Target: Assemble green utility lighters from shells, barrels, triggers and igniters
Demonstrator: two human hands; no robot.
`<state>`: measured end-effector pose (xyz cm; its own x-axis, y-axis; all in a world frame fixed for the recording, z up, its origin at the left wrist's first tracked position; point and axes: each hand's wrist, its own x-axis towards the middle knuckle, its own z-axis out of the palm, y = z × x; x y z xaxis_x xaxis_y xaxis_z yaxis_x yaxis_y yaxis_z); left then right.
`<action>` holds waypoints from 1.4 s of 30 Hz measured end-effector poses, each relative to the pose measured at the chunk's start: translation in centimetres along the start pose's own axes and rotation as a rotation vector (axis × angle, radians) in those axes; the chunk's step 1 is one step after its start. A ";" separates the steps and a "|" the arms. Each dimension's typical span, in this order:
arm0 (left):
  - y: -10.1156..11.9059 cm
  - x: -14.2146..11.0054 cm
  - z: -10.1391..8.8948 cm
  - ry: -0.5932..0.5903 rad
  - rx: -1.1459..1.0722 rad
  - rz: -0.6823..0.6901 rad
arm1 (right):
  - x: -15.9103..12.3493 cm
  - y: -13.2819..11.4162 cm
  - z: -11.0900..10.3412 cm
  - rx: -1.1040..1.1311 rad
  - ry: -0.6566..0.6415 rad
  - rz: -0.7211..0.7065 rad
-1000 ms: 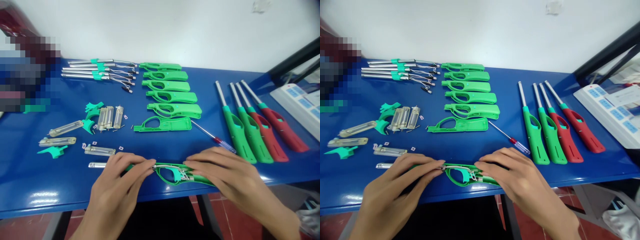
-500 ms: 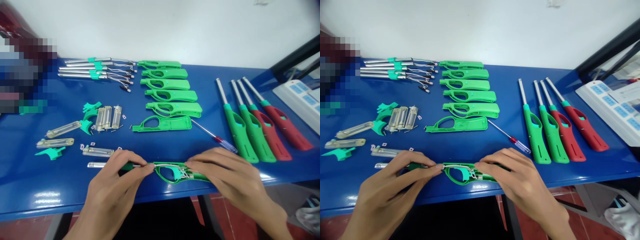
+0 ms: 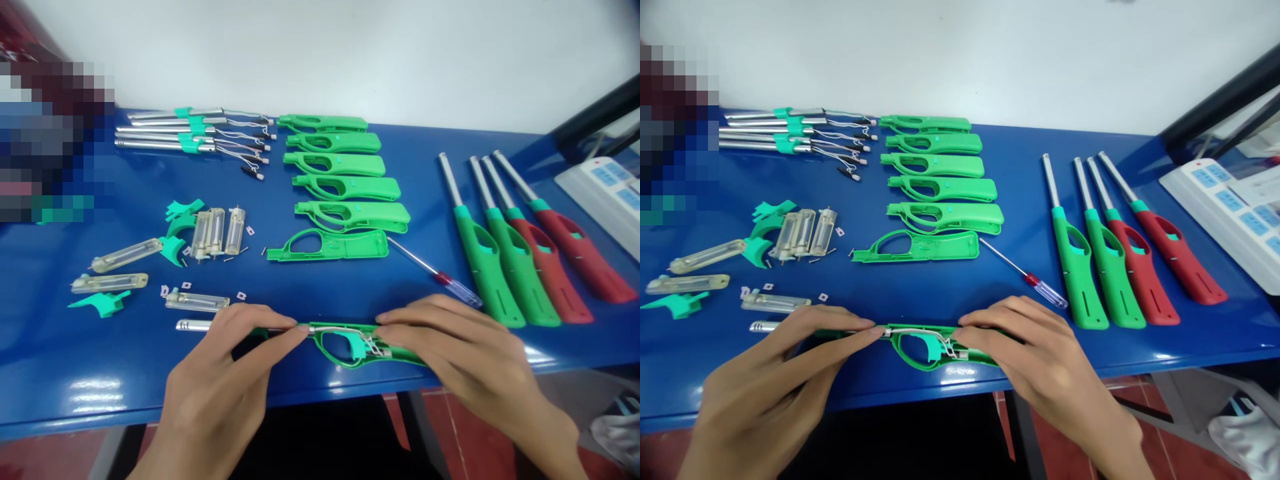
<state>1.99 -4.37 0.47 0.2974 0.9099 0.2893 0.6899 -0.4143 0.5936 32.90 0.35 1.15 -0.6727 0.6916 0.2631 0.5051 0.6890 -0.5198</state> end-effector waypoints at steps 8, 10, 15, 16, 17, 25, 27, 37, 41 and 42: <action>0.3 0.9 0.1 0.058 0.018 0.002 | 0.4 0.0 0.0 -0.013 -0.009 -0.013; 0.4 0.9 0.1 0.063 0.037 0.013 | 0.4 0.0 -0.1 -0.018 -0.003 -0.018; 0.1 0.5 0.1 0.026 0.088 0.026 | 0.5 -0.1 -0.1 -0.013 0.024 -0.005; 0.0 0.4 0.1 0.010 0.102 0.031 | 0.5 -0.1 -0.1 -0.012 0.021 -0.003; -0.2 0.2 0.1 -0.008 0.119 0.039 | 0.5 -0.1 0.0 -0.011 0.018 -0.001; -0.7 -0.1 -0.3 -0.071 0.109 0.088 | 0.4 0.0 0.3 0.009 0.033 0.014; -0.8 -0.1 -0.2 -0.078 0.117 0.086 | 0.4 0.1 0.3 0.009 0.028 0.012; -1.1 -0.5 -0.3 -0.081 0.090 0.072 | 0.7 -0.1 0.2 0.004 0.059 0.010; -1.1 -0.3 -0.3 -0.109 0.052 0.045 | 0.7 -0.1 0.2 -0.003 0.055 0.015; -1.1 -0.2 -0.2 -0.103 0.048 0.048 | 0.7 -0.1 0.2 -0.006 0.054 0.014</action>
<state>1.03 -4.11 -0.04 0.3956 0.8874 0.2367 0.7032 -0.4585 0.5435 32.24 0.73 1.24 -0.6355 0.7117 0.2994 0.5173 0.6803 -0.5192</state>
